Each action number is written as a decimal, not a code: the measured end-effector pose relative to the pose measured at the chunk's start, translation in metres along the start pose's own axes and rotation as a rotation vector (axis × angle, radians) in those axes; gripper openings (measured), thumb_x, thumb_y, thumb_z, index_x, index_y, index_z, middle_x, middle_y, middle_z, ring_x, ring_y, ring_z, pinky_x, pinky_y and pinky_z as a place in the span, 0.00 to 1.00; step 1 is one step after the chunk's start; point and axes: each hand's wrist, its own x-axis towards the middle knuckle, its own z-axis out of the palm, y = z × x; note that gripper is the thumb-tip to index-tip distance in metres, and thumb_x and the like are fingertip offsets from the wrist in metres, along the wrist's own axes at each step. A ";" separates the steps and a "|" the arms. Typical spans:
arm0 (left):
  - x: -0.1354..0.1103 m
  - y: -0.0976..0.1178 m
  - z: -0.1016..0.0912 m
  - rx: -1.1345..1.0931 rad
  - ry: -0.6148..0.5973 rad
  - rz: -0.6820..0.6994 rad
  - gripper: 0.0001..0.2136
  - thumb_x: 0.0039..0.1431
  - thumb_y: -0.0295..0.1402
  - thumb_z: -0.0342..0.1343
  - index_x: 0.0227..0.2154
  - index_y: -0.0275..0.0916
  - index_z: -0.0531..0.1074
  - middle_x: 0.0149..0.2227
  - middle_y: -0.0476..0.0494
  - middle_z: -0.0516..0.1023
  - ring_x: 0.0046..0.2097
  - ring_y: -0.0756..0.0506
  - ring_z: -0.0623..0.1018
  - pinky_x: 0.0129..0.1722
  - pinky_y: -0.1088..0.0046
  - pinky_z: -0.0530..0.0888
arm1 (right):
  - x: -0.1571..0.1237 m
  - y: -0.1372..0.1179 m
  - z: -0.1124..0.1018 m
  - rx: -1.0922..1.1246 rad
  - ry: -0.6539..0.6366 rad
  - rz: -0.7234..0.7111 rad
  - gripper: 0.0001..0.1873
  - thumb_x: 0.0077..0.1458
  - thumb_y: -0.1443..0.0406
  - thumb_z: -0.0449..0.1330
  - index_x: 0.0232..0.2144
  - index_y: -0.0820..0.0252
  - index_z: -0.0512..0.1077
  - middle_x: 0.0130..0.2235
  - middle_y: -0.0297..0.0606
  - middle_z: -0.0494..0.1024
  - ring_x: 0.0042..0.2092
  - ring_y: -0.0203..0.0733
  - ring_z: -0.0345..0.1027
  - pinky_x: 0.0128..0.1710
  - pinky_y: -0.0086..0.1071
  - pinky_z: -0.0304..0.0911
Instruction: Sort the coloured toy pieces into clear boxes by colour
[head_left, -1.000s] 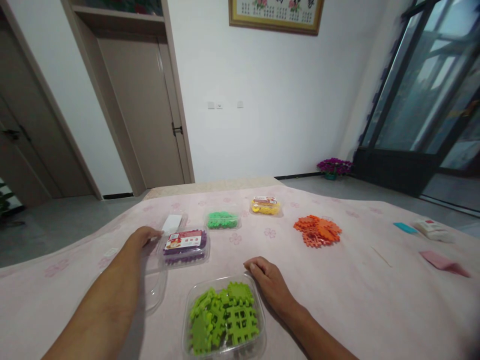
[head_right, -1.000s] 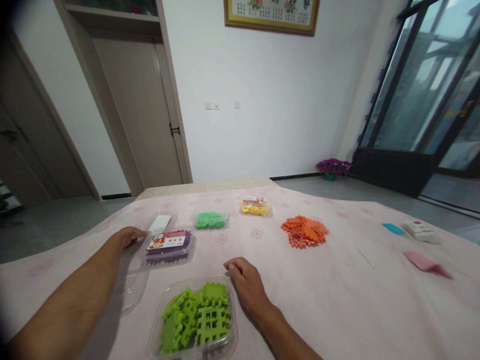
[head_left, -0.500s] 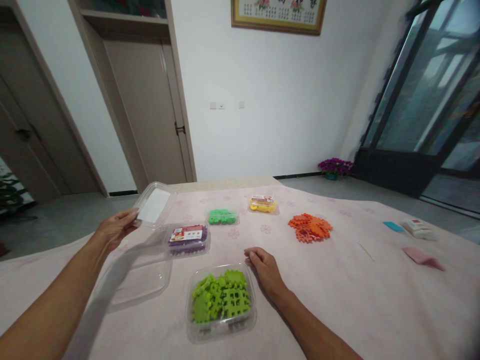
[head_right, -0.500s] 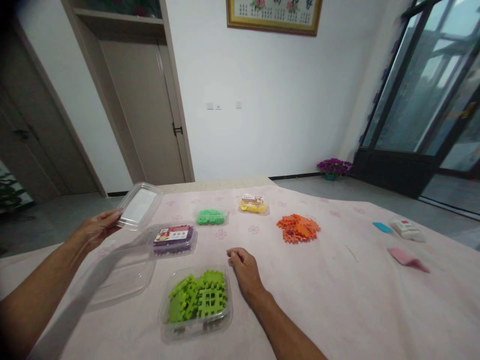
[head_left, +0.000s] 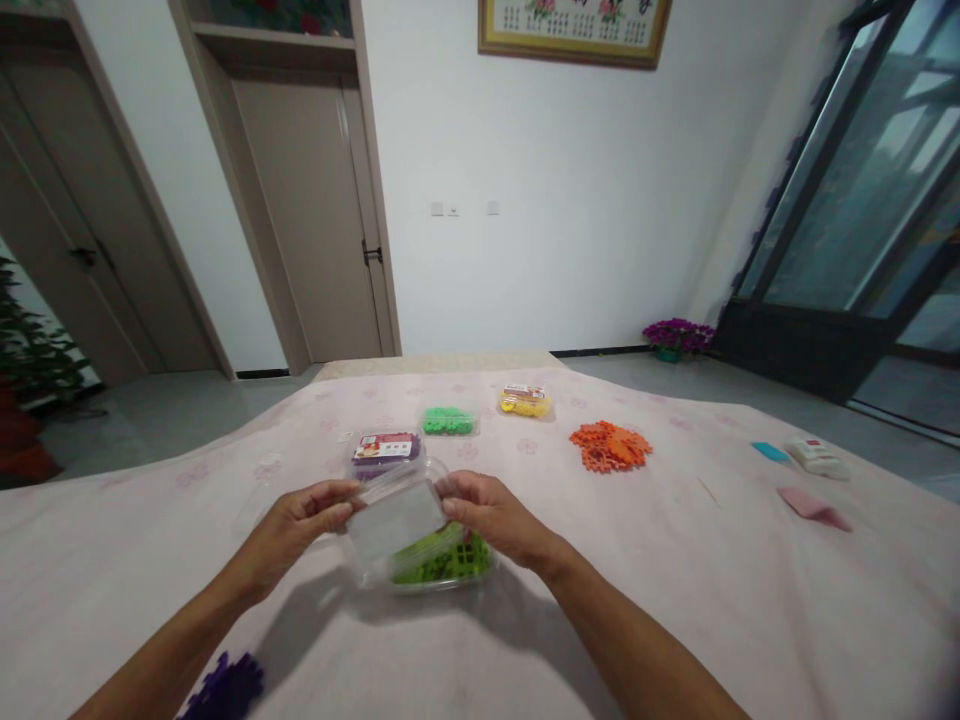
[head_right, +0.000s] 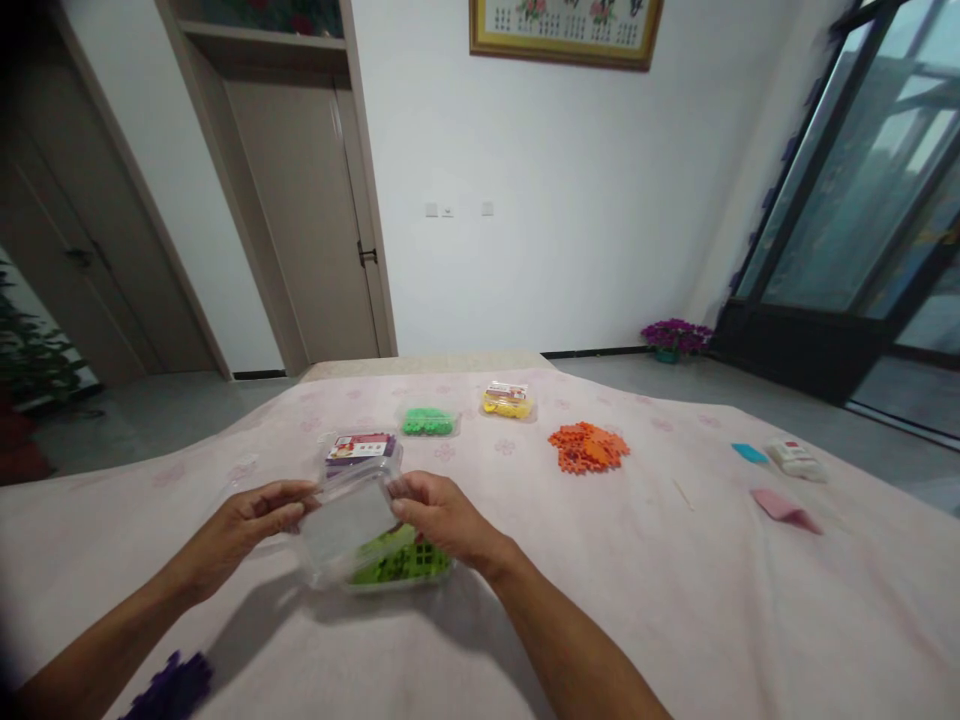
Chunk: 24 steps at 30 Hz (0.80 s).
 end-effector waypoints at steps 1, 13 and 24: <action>-0.001 0.000 0.001 0.003 -0.003 0.001 0.20 0.49 0.46 0.65 0.42 0.40 0.81 0.41 0.40 0.84 0.44 0.39 0.81 0.44 0.64 0.77 | -0.001 0.003 0.001 0.004 0.035 0.035 0.16 0.50 0.56 0.63 0.38 0.60 0.74 0.33 0.33 0.76 0.31 0.36 0.68 0.25 0.25 0.59; -0.019 -0.017 0.012 -0.041 0.225 0.103 0.18 0.48 0.44 0.66 0.39 0.39 0.83 0.43 0.40 0.84 0.43 0.39 0.82 0.38 0.67 0.80 | -0.021 0.006 0.008 0.286 -0.044 0.117 0.26 0.50 0.46 0.64 0.35 0.66 0.78 0.34 0.42 0.80 0.34 0.39 0.73 0.29 0.28 0.64; -0.036 -0.048 0.018 -0.109 0.266 0.041 0.20 0.47 0.46 0.67 0.41 0.39 0.82 0.45 0.39 0.84 0.44 0.38 0.82 0.41 0.67 0.79 | -0.035 0.014 0.025 0.256 0.040 0.135 0.17 0.42 0.59 0.70 0.32 0.65 0.77 0.27 0.34 0.77 0.26 0.33 0.67 0.29 0.29 0.62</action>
